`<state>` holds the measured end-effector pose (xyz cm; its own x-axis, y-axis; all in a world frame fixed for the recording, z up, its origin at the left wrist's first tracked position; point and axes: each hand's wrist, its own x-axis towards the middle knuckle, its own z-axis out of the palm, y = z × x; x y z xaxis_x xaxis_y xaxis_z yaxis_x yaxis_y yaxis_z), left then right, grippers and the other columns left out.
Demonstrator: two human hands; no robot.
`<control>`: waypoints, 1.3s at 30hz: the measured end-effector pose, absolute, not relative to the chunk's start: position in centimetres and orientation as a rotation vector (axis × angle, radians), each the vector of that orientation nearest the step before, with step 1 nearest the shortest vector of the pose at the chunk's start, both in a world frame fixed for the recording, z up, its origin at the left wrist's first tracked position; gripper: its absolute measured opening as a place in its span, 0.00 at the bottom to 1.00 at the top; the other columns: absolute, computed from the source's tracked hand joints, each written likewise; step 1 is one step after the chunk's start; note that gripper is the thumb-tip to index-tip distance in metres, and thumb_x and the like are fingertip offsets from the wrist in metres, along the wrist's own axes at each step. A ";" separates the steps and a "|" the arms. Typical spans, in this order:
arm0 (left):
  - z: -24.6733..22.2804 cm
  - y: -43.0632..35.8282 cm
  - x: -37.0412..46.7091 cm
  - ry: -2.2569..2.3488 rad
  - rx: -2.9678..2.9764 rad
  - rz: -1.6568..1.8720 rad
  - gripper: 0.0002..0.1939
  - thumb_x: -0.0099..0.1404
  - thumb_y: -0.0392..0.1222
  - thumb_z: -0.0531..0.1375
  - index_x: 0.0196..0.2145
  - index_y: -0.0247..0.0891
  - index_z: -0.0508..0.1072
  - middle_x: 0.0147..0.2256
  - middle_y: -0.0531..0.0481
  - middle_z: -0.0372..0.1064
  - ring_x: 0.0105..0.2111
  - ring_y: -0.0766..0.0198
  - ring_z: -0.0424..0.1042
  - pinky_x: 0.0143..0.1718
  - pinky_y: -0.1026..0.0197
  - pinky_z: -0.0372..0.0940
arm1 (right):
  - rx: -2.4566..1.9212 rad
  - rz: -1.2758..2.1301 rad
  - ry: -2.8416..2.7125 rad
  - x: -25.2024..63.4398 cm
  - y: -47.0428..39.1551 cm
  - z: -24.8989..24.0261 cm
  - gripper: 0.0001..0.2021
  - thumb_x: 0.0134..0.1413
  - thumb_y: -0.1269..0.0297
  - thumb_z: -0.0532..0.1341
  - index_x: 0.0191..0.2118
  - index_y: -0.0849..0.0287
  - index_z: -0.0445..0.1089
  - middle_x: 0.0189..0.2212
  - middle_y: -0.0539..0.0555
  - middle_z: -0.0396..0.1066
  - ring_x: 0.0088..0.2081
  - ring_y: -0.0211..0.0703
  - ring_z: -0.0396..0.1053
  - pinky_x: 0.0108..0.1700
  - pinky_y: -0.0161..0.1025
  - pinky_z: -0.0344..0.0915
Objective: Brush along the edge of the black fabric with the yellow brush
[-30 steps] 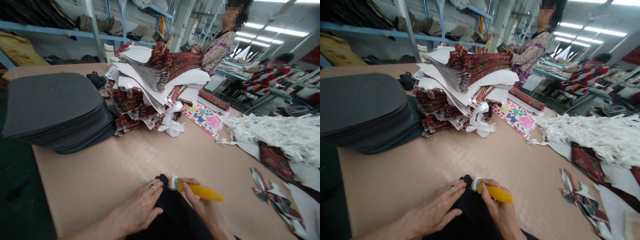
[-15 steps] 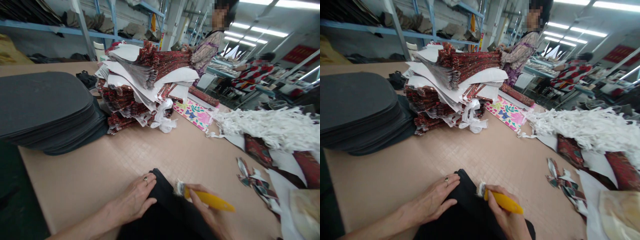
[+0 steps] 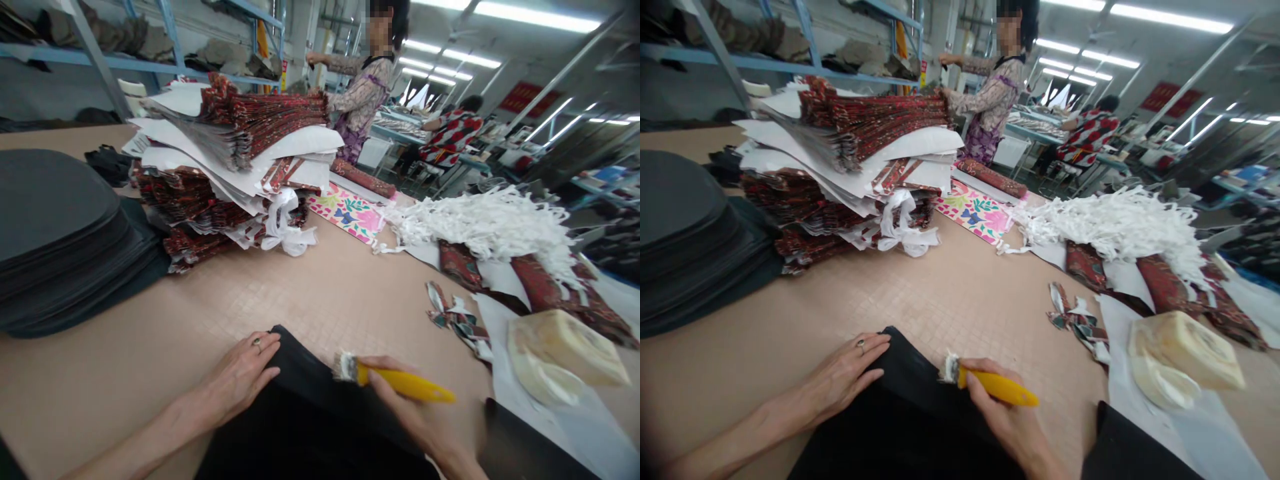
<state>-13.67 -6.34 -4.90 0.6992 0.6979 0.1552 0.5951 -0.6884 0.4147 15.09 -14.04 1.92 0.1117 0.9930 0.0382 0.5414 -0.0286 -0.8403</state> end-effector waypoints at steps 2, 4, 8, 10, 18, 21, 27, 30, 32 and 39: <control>-5.2 -6.2 -13.7 1.023 2.582 0.457 0.18 0.70 0.45 0.51 0.54 0.37 0.64 0.54 0.43 0.62 0.54 0.54 0.61 0.55 0.51 0.62 | -1.624 0.891 -1.526 14.9 -13.5 1.8 0.11 0.51 0.55 0.59 0.33 0.53 0.76 0.32 0.52 0.78 0.34 0.44 0.76 0.40 0.40 0.73; -5.4 -5.9 -13.7 1.011 2.578 0.479 0.17 0.70 0.46 0.50 0.53 0.38 0.65 0.53 0.43 0.63 0.53 0.54 0.62 0.54 0.52 0.63 | -1.651 0.916 -1.513 16.5 -13.8 1.1 0.11 0.51 0.56 0.59 0.32 0.53 0.76 0.31 0.52 0.78 0.34 0.44 0.75 0.41 0.40 0.72; -5.5 -4.9 -13.5 0.956 2.587 0.521 0.16 0.71 0.46 0.48 0.49 0.38 0.69 0.49 0.43 0.67 0.49 0.55 0.65 0.50 0.55 0.64 | -1.842 0.835 -1.367 24.4 -17.1 -0.6 0.13 0.49 0.53 0.61 0.33 0.56 0.77 0.33 0.54 0.78 0.36 0.47 0.75 0.41 0.39 0.71; -5.6 -4.0 -13.0 0.953 2.588 0.515 0.15 0.71 0.45 0.47 0.45 0.39 0.70 0.45 0.45 0.69 0.45 0.56 0.67 0.47 0.56 0.64 | -1.936 0.754 -1.265 27.8 -18.8 -0.6 0.14 0.47 0.51 0.63 0.33 0.56 0.77 0.33 0.55 0.78 0.38 0.49 0.75 0.42 0.40 0.71; -3.4 -0.7 -9.1 0.918 2.488 0.228 0.09 0.66 0.40 0.51 0.40 0.39 0.70 0.39 0.47 0.68 0.39 0.58 0.66 0.42 0.57 0.59 | -1.681 0.960 -1.295 22.1 -16.1 1.3 0.11 0.50 0.56 0.60 0.34 0.56 0.76 0.32 0.53 0.77 0.33 0.43 0.74 0.37 0.39 0.71; -2.6 0.0 -8.2 0.921 2.421 0.105 0.05 0.61 0.37 0.54 0.33 0.38 0.69 0.34 0.50 0.67 0.36 0.59 0.65 0.39 0.59 0.57 | -1.701 0.968 -1.290 23.1 -16.6 0.6 0.10 0.48 0.56 0.61 0.31 0.56 0.76 0.30 0.53 0.77 0.32 0.44 0.74 0.36 0.39 0.70; -2.0 0.6 -7.6 0.931 2.364 0.132 0.03 0.54 0.33 0.56 0.27 0.37 0.64 0.31 0.53 0.66 0.35 0.60 0.64 0.37 0.61 0.55 | -1.961 0.637 -1.028 30.4 -21.9 1.3 0.17 0.49 0.51 0.61 0.37 0.58 0.75 0.22 0.50 0.72 0.24 0.41 0.69 0.27 0.35 0.67; -1.0 -0.1 -7.9 0.932 2.415 0.173 0.04 0.56 0.31 0.58 0.28 0.38 0.65 0.30 0.54 0.67 0.34 0.62 0.65 0.38 0.61 0.53 | -1.797 0.836 -1.140 28.6 -20.9 1.4 0.21 0.58 0.52 0.54 0.51 0.58 0.67 0.20 0.48 0.69 0.19 0.38 0.67 0.25 0.36 0.66; 0.0 -0.9 -8.2 0.893 2.484 0.185 0.05 0.58 0.30 0.58 0.29 0.38 0.66 0.30 0.55 0.67 0.34 0.63 0.65 0.39 0.60 0.52 | -1.653 0.907 -1.344 25.5 -19.0 1.2 0.18 0.60 0.55 0.51 0.51 0.54 0.68 0.26 0.52 0.73 0.24 0.41 0.71 0.31 0.41 0.69; 2.8 -3.6 -9.8 0.678 2.654 0.437 0.08 0.68 0.33 0.53 0.31 0.38 0.68 0.33 0.52 0.67 0.36 0.63 0.65 0.43 0.60 0.53 | -1.616 0.861 -1.963 20.1 -15.5 0.0 0.17 0.45 0.61 0.66 0.44 0.52 0.69 0.42 0.54 0.72 0.47 0.50 0.67 0.49 0.46 0.65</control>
<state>-9.76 -3.56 2.83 0.8367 0.5084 0.2036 0.3952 -0.8179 0.4181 20.14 -15.50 0.03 -0.2101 0.9767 -0.0437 0.6936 0.1174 -0.7108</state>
